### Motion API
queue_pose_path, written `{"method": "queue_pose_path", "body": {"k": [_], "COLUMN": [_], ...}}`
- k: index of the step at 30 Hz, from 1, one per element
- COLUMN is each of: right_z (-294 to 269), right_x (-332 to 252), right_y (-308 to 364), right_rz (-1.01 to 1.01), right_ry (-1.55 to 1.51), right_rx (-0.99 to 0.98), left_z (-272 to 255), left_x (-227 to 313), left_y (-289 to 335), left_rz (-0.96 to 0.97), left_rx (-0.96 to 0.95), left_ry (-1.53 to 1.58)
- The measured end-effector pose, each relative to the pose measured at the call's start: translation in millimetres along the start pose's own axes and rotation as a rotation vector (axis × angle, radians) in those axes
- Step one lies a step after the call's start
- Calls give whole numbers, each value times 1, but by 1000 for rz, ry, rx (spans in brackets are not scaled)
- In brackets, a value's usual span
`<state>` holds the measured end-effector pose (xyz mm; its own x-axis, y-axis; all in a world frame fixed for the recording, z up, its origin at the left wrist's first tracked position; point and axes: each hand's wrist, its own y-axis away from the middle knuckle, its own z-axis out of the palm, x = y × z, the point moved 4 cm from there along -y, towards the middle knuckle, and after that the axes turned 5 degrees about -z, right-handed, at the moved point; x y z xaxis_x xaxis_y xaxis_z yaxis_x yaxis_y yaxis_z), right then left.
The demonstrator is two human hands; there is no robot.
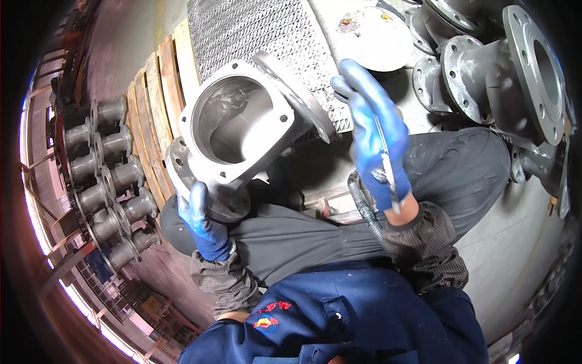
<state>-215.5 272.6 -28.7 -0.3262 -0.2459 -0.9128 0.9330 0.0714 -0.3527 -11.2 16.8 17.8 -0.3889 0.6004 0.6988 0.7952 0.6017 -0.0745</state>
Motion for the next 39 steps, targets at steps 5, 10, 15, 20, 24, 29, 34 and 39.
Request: {"method": "queue_pose_path", "body": {"k": [5, 10, 15, 20, 24, 29, 34, 39], "right_z": [43, 44, 48, 30, 22, 21, 32, 2], "right_x": [12, 11, -2, 10, 32, 44, 44, 62], "right_y": [-11, 15, 23, -1, -7, 10, 18, 38], "right_rz": [-157, -114, -192, 161, 2, 51, 123, 295], "right_ry": [623, 632, 587, 314, 313, 280, 23, -280], "right_rx": [-197, -263, -207, -8, 10, 50, -1, -101], "left_z": [14, 11, 31, 50, 67, 55, 136, 207], "left_x": [-4, -22, -56, -57, -33, 39, 151, 191], "left_y": [-13, -18, -41, -69, -75, -66, -54, -74], "left_rz": [-199, 443, -69, -35, -138, 91, 592, 310], "left_rx": [59, 133, -59, -137, -77, 327, 36, 91], "left_ry": [465, -183, 536, 495, 615, 475, 670, 95]}}
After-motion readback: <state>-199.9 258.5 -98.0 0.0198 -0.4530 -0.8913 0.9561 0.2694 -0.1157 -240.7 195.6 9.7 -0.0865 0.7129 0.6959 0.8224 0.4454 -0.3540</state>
